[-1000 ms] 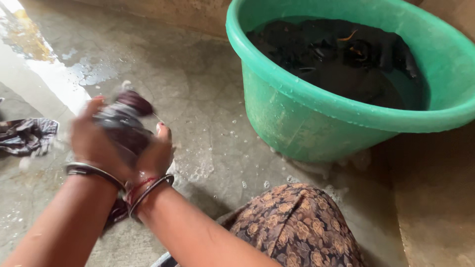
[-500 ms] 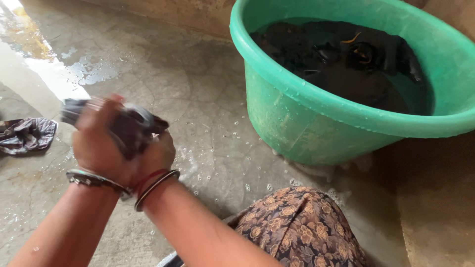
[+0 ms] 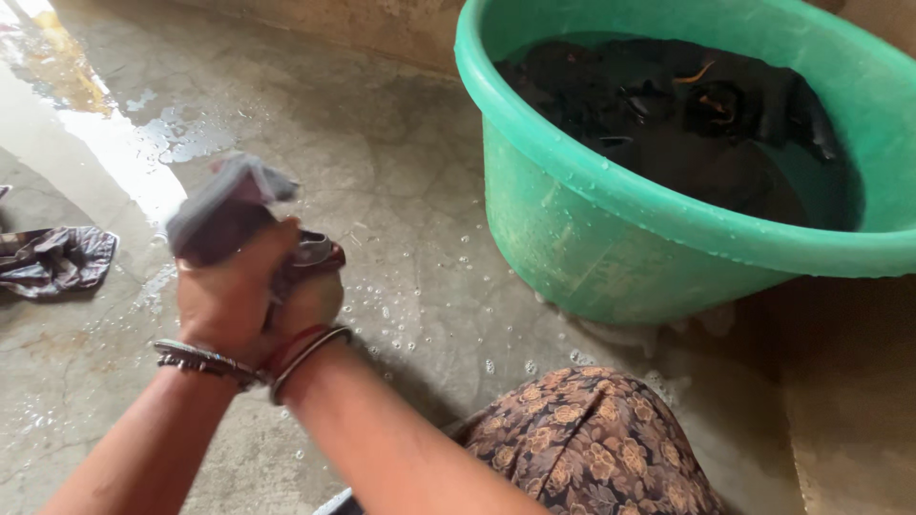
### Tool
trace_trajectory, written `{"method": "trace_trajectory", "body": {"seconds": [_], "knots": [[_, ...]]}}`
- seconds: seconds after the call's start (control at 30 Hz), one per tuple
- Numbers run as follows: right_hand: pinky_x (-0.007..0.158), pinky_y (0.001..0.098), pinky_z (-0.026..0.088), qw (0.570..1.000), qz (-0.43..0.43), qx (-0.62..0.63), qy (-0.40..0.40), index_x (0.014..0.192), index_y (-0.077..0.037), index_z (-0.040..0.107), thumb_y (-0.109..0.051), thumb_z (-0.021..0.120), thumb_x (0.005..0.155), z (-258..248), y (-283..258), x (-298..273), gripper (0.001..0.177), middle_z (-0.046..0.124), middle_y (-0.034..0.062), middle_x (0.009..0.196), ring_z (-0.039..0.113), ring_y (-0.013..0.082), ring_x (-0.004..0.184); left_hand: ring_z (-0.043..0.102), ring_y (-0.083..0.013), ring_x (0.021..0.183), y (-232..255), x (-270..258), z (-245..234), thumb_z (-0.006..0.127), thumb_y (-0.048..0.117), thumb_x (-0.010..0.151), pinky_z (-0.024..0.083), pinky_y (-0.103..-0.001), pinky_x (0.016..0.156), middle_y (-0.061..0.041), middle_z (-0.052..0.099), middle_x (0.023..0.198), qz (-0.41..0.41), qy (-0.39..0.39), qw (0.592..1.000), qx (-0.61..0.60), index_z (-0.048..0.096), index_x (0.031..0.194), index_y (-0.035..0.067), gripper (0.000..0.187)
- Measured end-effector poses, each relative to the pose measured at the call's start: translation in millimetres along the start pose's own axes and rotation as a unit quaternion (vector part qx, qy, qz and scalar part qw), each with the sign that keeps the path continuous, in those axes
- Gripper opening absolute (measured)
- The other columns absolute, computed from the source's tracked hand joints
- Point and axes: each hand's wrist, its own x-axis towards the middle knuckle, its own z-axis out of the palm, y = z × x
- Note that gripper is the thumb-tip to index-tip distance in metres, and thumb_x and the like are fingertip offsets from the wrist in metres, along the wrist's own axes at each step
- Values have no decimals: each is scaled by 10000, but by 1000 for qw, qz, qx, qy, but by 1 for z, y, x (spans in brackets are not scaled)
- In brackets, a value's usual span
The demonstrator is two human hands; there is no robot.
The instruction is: The person washes clothes by hand, scrubbing them with soap on the floor and rinsing them in a bucket of water.
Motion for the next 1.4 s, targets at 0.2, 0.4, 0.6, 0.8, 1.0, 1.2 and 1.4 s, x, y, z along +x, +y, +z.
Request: {"method": "trace_trajectory", "body": {"seconds": [0.2,0.4,0.6,0.8,1.0,1.2,1.4], "knots": [[891,385,578,973,102,-55,198,1169,-12,649,-491,371,963,-12,-1,8,592,726,144,1108,719,254,986,696,-196,842,12,23,-10,774,349,864,528,-353,746,-61,754,992,-109,15,994,2,691,1128,76,389],[927,408,575,994,7,101,-42,1205,-10,643,-484,565,1128,-17,3,6,486,676,145,1092,686,279,986,736,-184,933,-14,7,-15,857,210,716,574,-342,823,-64,781,1025,62,-131,946,291,721,1154,103,471],[991,387,578,997,0,-61,45,1185,-12,650,-287,486,997,-6,-5,-2,371,719,144,1141,716,262,1064,731,-214,926,-2,6,-10,794,313,824,617,-414,822,-46,702,1010,-98,-21,964,-246,638,1101,143,361],[884,356,584,987,36,9,153,1134,-125,709,-316,558,1054,22,34,0,257,753,62,1068,724,221,962,654,-167,860,13,58,-42,754,548,894,542,-377,815,-10,670,956,-221,64,965,127,652,1084,120,479],[655,374,574,973,-100,-195,64,1033,-91,626,-346,547,1125,-23,8,39,283,677,84,864,671,211,705,638,-132,850,-29,53,-28,596,433,916,517,-318,762,-13,704,940,-160,-55,982,83,678,1132,122,387],[899,365,519,795,-201,-554,142,1229,-47,605,-413,441,1101,7,47,5,421,666,132,1166,649,250,1081,631,-186,772,-2,49,-40,610,426,997,514,-341,656,-61,668,867,-278,-141,930,-196,619,998,113,313],[917,410,518,939,186,-161,241,1185,-20,567,-661,233,997,-14,-26,32,746,655,186,1119,638,290,1040,647,-162,839,0,-17,-16,604,235,912,464,-309,708,-44,727,956,-255,21,967,-10,708,1047,61,243]]}}
